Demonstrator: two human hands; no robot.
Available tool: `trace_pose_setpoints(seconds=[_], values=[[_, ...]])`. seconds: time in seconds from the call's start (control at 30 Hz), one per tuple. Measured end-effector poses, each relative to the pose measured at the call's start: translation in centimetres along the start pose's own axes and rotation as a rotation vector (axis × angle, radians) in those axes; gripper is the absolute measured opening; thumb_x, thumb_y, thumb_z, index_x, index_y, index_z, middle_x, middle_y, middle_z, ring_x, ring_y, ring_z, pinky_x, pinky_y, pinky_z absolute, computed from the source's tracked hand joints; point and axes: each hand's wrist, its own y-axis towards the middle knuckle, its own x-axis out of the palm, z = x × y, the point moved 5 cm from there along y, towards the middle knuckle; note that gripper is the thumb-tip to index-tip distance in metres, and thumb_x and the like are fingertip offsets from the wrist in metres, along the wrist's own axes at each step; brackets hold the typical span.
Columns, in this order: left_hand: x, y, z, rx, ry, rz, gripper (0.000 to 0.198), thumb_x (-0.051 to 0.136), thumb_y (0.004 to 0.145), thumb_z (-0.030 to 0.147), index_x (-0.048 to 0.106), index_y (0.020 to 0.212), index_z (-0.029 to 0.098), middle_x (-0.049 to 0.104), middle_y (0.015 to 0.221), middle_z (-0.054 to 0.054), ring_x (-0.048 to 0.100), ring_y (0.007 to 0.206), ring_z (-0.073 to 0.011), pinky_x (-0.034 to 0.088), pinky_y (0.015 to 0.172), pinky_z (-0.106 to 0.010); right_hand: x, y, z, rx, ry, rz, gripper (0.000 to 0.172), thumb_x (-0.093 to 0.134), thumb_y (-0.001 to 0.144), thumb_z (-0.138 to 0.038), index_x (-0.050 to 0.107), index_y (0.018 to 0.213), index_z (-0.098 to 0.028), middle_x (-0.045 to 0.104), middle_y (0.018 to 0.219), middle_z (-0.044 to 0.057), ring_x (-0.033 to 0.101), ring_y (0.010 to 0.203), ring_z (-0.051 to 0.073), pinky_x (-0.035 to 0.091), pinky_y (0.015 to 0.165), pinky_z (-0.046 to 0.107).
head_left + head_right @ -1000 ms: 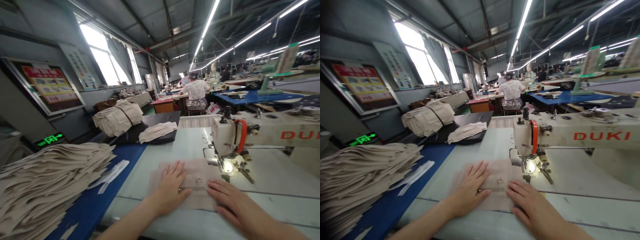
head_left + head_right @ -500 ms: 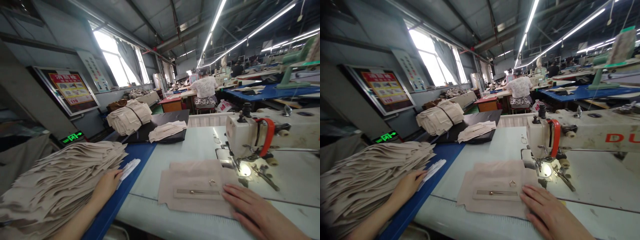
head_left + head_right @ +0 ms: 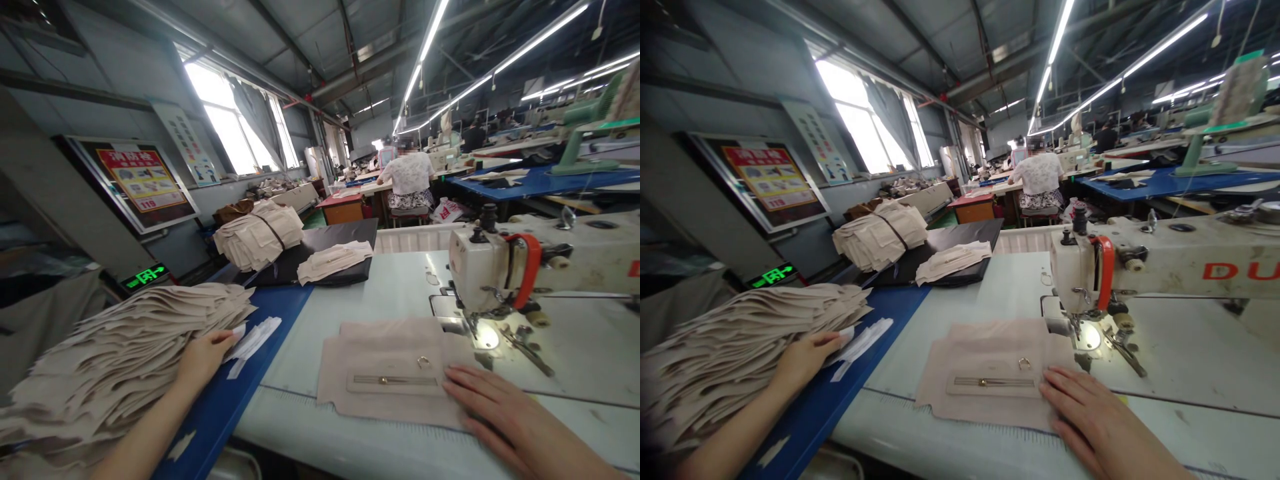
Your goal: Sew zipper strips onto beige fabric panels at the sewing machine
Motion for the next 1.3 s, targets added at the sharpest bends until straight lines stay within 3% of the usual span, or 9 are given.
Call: trace_pose_setpoints(seconds=[0.13, 0.3, 0.37, 0.47, 0.53, 0.7, 0.8, 0.97, 1.3], values=[[-1.0, -0.2, 0.6, -0.086, -0.013, -0.036, 0.024, 0.051, 0.085, 0.033, 0.067, 0.082, 0.016, 0.070, 0.066, 0.006, 0.068, 0.069, -0.0173, 0.045, 0.060, -0.019, 0.1, 0.1, 0.0, 0.005, 0.009, -0.010, 0.040, 0.050, 0.097, -0.043, 0.064, 0.131, -0.030, 0.059, 0.137, 0.006, 0.060, 0.121, 0.031, 0.052, 0.102, 0.050], [-1.2, -1.0, 3.7, -0.023, 0.013, 0.048, 0.023, 0.043, 0.088, 0.036, 0.059, 0.088, 0.019, 0.069, 0.084, 0.002, 0.066, 0.084, -0.0201, 0.047, 0.073, -0.024, -0.4, 0.3, -0.5, 0.062, 0.086, -0.040, 0.040, 0.050, 0.098, -0.039, 0.061, 0.135, -0.026, 0.057, 0.140, 0.008, 0.054, 0.129, 0.030, 0.043, 0.110, 0.051], [-0.1, -2.0, 6.8, 0.190, 0.031, 0.095, 0.023, 0.039, 0.090, 0.034, 0.058, 0.089, 0.021, 0.069, 0.090, -0.001, 0.065, 0.088, -0.0214, 0.048, 0.080, -0.029, -1.0, 0.5, -1.1, 0.060, 0.093, -0.069, 0.042, 0.050, 0.099, -0.035, 0.058, 0.137, -0.023, 0.053, 0.144, 0.010, 0.049, 0.134, 0.029, 0.038, 0.113, 0.049], [2.9, -5.3, 13.6, 0.728, 0.022, 0.153, 0.024, 0.037, 0.091, 0.027, 0.060, 0.087, 0.022, 0.068, 0.089, -0.005, 0.064, 0.085, -0.0220, 0.049, 0.082, -0.033, -1.7, 0.9, -1.7, 0.048, 0.088, -0.112, 0.045, 0.049, 0.099, -0.033, 0.055, 0.140, -0.015, 0.051, 0.146, 0.013, 0.044, 0.137, 0.028, 0.032, 0.117, 0.047], [5.2, -8.0, 18.3, 0.990, -0.030, 0.167, 0.025, 0.037, 0.091, 0.018, 0.062, 0.085, 0.022, 0.067, 0.087, -0.006, 0.064, 0.082, -0.0215, 0.050, 0.079, -0.032, -1.9, 1.1, -1.7, 0.036, 0.089, -0.118, 0.048, 0.048, 0.100, -0.036, 0.053, 0.141, -0.014, 0.049, 0.147, 0.013, 0.042, 0.138, 0.026, 0.030, 0.118, 0.044], [9.1, -12.9, 28.5, 1.260, -0.158, 0.183, 0.027, 0.040, 0.089, 0.006, 0.063, 0.086, 0.020, 0.063, 0.082, -0.005, 0.062, 0.078, -0.0216, 0.050, 0.073, -0.033, -1.9, 1.1, -1.4, 0.032, 0.086, -0.124, 0.053, 0.048, 0.099, -0.040, 0.047, 0.145, -0.014, 0.043, 0.151, 0.015, 0.036, 0.142, 0.026, 0.026, 0.119, 0.043], [10.7, -13.8, 32.0, 1.281, -0.173, 0.103, 0.025, 0.044, 0.087, 0.003, 0.061, 0.080, 0.020, 0.061, 0.081, -0.005, 0.060, 0.078, -0.0223, 0.051, 0.073, -0.034, -2.2, 0.8, -1.6, 0.018, 0.093, -0.157, 0.061, 0.049, 0.098, -0.044, 0.040, 0.149, -0.011, 0.037, 0.155, 0.017, 0.031, 0.144, 0.028, 0.022, 0.120, 0.043], [12.7, -13.5, 32.7, 1.242, -0.254, -0.045, 0.024, 0.046, 0.087, 0.004, 0.064, 0.083, 0.019, 0.067, 0.087, -0.006, 0.064, 0.084, -0.0224, 0.054, 0.077, -0.035, -2.7, 0.0, -1.8, 0.006, 0.147, -0.199, 0.070, 0.047, 0.099, -0.048, 0.031, 0.153, -0.006, 0.027, 0.158, 0.019, 0.021, 0.148, 0.028, 0.016, 0.122, 0.040], [12.8, -13.2, 31.3, 1.189, -0.459, 0.005, 0.027, 0.042, 0.093, 0.011, 0.066, 0.087, 0.020, 0.070, 0.087, -0.005, 0.066, 0.083, -0.0191, 0.056, 0.076, -0.031, -3.2, 0.1, -1.6, -0.048, 0.160, -0.235, 0.070, 0.050, 0.098, -0.048, 0.033, 0.151, -0.006, 0.028, 0.158, 0.020, 0.021, 0.148, 0.027, 0.014, 0.122, 0.039]])
